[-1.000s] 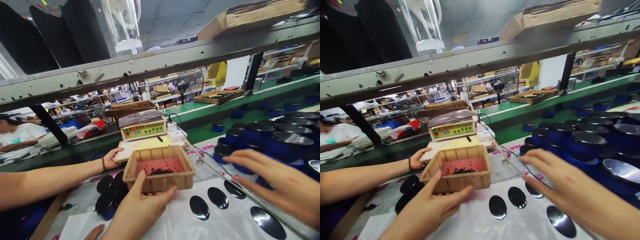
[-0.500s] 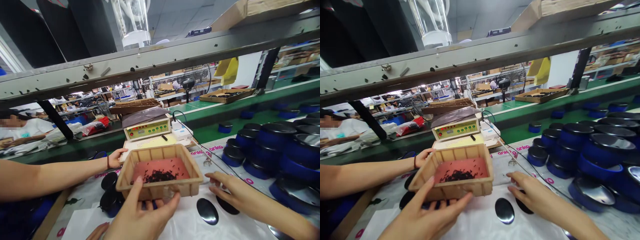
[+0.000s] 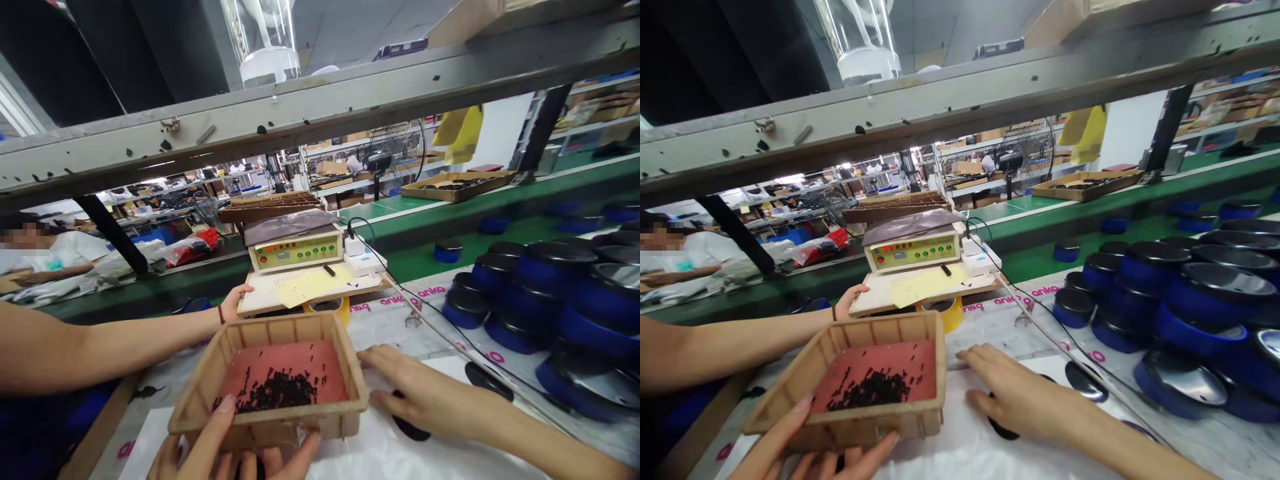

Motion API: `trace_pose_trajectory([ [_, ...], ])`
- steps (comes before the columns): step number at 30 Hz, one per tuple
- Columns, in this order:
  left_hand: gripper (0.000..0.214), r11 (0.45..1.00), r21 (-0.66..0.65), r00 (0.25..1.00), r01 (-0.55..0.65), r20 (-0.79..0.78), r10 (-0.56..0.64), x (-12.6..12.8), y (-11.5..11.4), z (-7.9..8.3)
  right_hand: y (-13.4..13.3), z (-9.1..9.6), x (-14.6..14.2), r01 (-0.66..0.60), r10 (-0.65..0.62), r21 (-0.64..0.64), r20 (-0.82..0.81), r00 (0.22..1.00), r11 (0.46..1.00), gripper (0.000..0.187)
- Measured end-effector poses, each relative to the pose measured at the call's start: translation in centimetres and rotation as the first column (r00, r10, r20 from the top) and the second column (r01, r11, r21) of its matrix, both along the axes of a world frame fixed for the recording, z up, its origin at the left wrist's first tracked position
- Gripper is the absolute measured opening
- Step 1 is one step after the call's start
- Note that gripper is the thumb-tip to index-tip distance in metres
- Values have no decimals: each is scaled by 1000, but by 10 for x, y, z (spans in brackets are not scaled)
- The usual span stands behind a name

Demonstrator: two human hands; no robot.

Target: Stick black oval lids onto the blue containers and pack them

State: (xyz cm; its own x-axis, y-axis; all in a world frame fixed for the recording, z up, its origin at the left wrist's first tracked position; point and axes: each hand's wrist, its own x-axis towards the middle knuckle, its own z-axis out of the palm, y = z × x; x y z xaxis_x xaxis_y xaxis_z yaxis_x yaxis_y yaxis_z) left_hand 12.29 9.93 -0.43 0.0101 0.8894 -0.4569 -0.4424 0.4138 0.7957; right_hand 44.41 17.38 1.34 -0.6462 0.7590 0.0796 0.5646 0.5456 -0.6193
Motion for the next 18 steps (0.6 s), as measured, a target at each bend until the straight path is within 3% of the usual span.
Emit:
trace_pose_trajectory([
  [4, 84, 979, -151, 973, 139, 206, -107, 2, -6, 49, 10, -5, -42, -237, 250, 98, -151, 956, 967, 52],
  [6, 81, 963, -171, 943, 208, 295, -152, 5, -9, 71, 17, -12, -55, -247, 250, 48, -270, 930, 968, 47],
  [8, 78, 958, -154, 925, 240, 335, -178, 9, -11, 82, 27, -20, -59, -107, 3, -179, -499, 867, 978, 36],
  [9, 77, 955, -146, 919, 259, 341, -197, 10, -11, 83, 33, -24, -57, -14, -193, -331, -584, 788, 943, 31],
  [11, 72, 948, -129, 918, 292, 315, -240, 10, -10, 81, 49, -30, -46, 120, -528, -573, -626, 574, 810, 25],
  [12, 70, 946, -118, 923, 302, 284, -259, 9, -8, 79, 59, -31, -39, 157, -617, -633, -620, 484, 758, 24],
  [16, 67, 934, -49, 928, 354, 140, -345, 11, -4, 79, 103, -25, -15, 219, -720, -687, -642, 262, 692, 28],
  [18, 69, 926, -7, 922, 377, -93, -376, 19, -2, 86, 121, -16, -10, 233, -734, -697, -658, 170, 678, 30],
])
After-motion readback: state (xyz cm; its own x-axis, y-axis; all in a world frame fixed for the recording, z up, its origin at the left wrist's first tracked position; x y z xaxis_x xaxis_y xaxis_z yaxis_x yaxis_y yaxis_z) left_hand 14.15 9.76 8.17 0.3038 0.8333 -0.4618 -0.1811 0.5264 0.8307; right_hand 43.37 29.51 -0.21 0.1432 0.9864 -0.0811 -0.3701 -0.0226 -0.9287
